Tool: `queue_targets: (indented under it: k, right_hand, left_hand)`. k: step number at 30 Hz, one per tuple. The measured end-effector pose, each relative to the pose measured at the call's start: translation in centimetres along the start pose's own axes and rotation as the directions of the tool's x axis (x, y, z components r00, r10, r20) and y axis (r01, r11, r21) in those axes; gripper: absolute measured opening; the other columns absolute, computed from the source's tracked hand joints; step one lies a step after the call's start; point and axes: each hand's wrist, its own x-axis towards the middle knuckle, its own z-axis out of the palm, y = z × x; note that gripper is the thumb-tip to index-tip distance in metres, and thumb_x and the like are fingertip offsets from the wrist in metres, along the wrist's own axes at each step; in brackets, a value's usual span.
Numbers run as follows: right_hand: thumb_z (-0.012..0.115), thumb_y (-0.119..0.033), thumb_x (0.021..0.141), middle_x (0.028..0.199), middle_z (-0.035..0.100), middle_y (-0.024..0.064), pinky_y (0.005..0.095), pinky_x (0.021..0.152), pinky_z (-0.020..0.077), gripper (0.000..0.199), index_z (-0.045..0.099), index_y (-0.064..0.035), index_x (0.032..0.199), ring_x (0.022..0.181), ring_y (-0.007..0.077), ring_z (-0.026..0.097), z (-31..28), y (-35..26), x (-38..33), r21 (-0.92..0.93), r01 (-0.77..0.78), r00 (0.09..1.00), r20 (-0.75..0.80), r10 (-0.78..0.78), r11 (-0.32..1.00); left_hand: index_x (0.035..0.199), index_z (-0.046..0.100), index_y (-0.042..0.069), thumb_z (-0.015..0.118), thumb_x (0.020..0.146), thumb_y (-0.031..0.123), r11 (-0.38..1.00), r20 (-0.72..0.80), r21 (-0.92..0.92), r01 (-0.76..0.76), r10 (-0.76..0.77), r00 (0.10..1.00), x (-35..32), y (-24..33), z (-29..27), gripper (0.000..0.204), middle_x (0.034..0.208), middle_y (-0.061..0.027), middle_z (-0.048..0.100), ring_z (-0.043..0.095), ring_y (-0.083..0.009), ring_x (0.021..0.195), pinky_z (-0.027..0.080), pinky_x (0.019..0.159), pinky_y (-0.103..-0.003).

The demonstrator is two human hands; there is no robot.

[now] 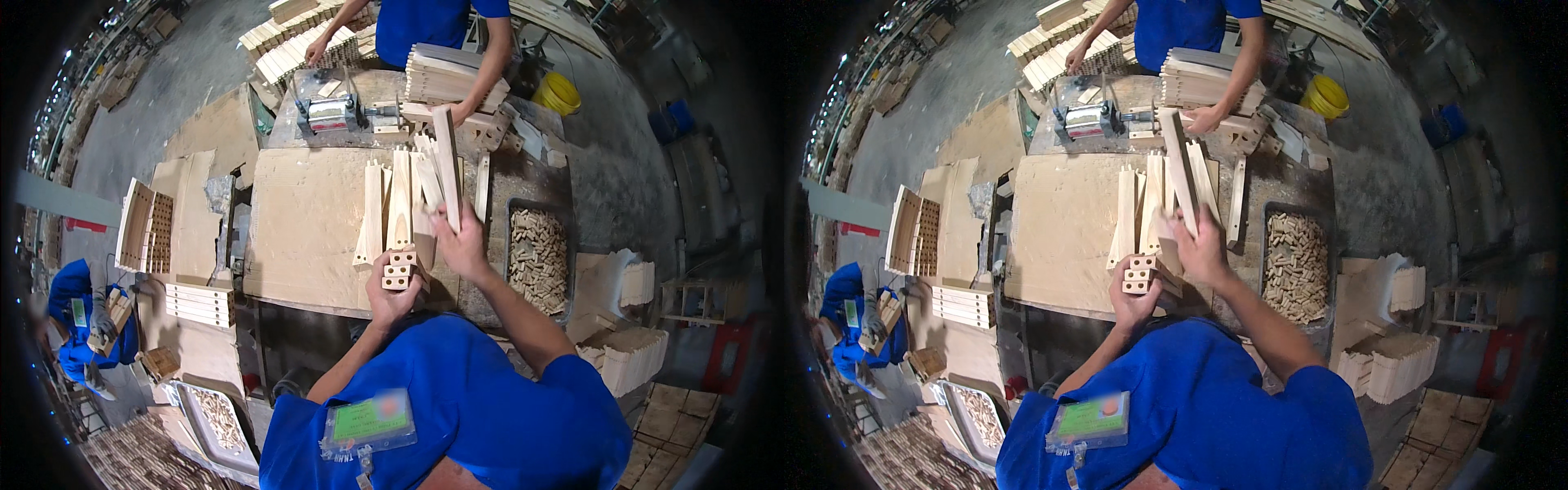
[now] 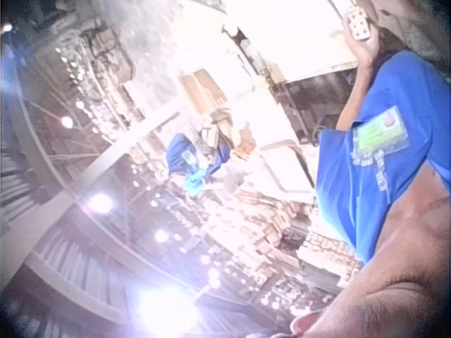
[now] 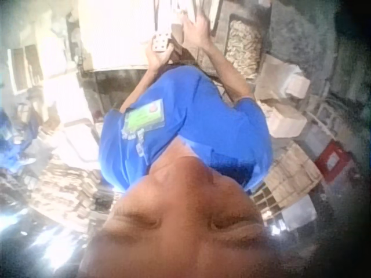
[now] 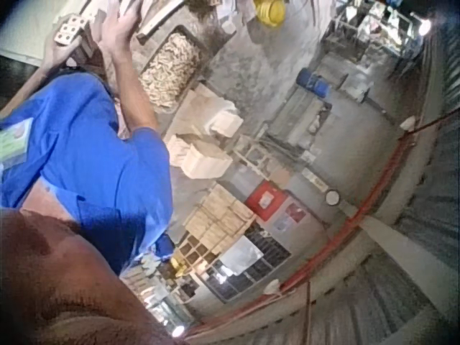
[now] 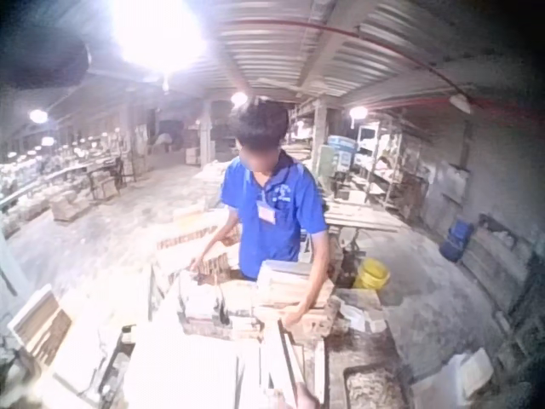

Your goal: The person inserts small wooden dowels into pre-drilled holes on rectangular wooden pieces. They pick up dowels from a tray and tap them into place using a wooden block, then place the finished pieces onto a stack.

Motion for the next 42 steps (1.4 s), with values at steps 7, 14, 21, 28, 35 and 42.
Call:
queue_targets:
  k: [7, 14, 21, 28, 35, 42]
  right_hand:
    - [0.082, -0.015, 0.095, 0.085, 0.067, 0.0057, 0.0354, 0.071, 0.0532, 0.019, 0.068, -0.0024, 0.095, 0.078, 0.0184, 0.067, -4.5, 0.5, 4.1, -0.194, 0.269, 0.925, -0.223, -0.309, 0.943]
    - [0.072, -0.028, 0.102, 0.087, 0.077, 0.0109, 0.0398, 0.075, 0.0564, 0.027, 0.079, -0.0065, 0.116, 0.080, 0.0247, 0.075, -21.3, 12.1, -4.8, -0.319, -0.530, 0.843, -0.294, 0.450, 0.786]
    - [0.072, -0.031, 0.101, 0.085, 0.074, 0.0115, 0.0413, 0.070, 0.0556, 0.030, 0.075, -0.0029, 0.111, 0.075, 0.0227, 0.072, -22.1, 19.0, -11.5, -0.408, -0.774, 0.631, -0.427, 0.648, 0.484]
    - [0.073, -0.032, 0.101, 0.091, 0.076, 0.0175, 0.0501, 0.078, 0.0567, 0.036, 0.074, 0.0033, 0.109, 0.086, 0.0329, 0.074, -20.1, 21.0, -8.3, -0.483, -0.769, 0.627, -0.443, 0.640, 0.419]
    - [0.076, -0.022, 0.098, 0.100, 0.075, 0.0197, 0.0509, 0.083, 0.0568, 0.033, 0.073, 0.0046, 0.118, 0.095, 0.0347, 0.075, -18.9, 22.8, -8.2, -0.441, -0.750, 0.654, -0.384, 0.653, 0.493]
    - [0.072, -0.018, 0.099, 0.117, 0.072, 0.0266, 0.0506, 0.091, 0.0553, 0.041, 0.065, 0.0063, 0.132, 0.111, 0.0395, 0.072, -17.8, 21.6, -7.6, -0.450, -0.743, 0.658, -0.357, 0.663, 0.495]
  left_hand:
    - [0.130, 0.062, 0.004, 0.087, 0.077, 0.005, 0.992, 0.143, 0.129, -0.003, -0.016, 0.990, -0.1, -0.1, 0.0, 0.059, 0.110, -0.0075, 0.072, 0.070, -0.0143, 0.098, 0.059, 0.088, -0.032]
    - [0.128, 0.065, 0.004, 0.088, 0.070, 0.001, 0.995, 0.293, 0.096, -0.023, -0.006, 0.956, 0.6, -0.8, 1.2, 0.062, 0.116, -0.0087, 0.070, 0.071, -0.0211, 0.104, 0.058, 0.093, -0.035]
    - [0.130, 0.064, 0.006, 0.089, 0.070, 0.011, 0.981, 0.416, 0.125, -0.150, 0.085, 0.905, 1.3, -0.7, 2.0, 0.065, 0.114, -0.0126, 0.070, 0.070, -0.0327, 0.104, 0.056, 0.093, -0.040]
    - [0.130, 0.064, 0.007, 0.090, 0.070, 0.012, 0.960, 0.463, 0.169, -0.225, 0.125, 0.878, 1.2, -0.5, 2.5, 0.066, 0.117, -0.0141, 0.071, 0.071, -0.0344, 0.107, 0.057, 0.093, -0.042]
    - [0.129, 0.065, 0.007, 0.092, 0.070, 0.016, 0.922, 0.462, 0.228, -0.313, 0.181, 0.868, 1.4, 0.5, 2.9, 0.066, 0.116, -0.0147, 0.071, 0.072, -0.0351, 0.106, 0.058, 0.092, -0.042]
    - [0.127, 0.066, 0.007, 0.091, 0.071, 0.015, 0.925, 0.471, 0.239, -0.295, 0.156, 0.869, 1.5, 0.9, 3.5, 0.063, 0.116, -0.0141, 0.071, 0.072, -0.0343, 0.106, 0.057, 0.092, -0.041]
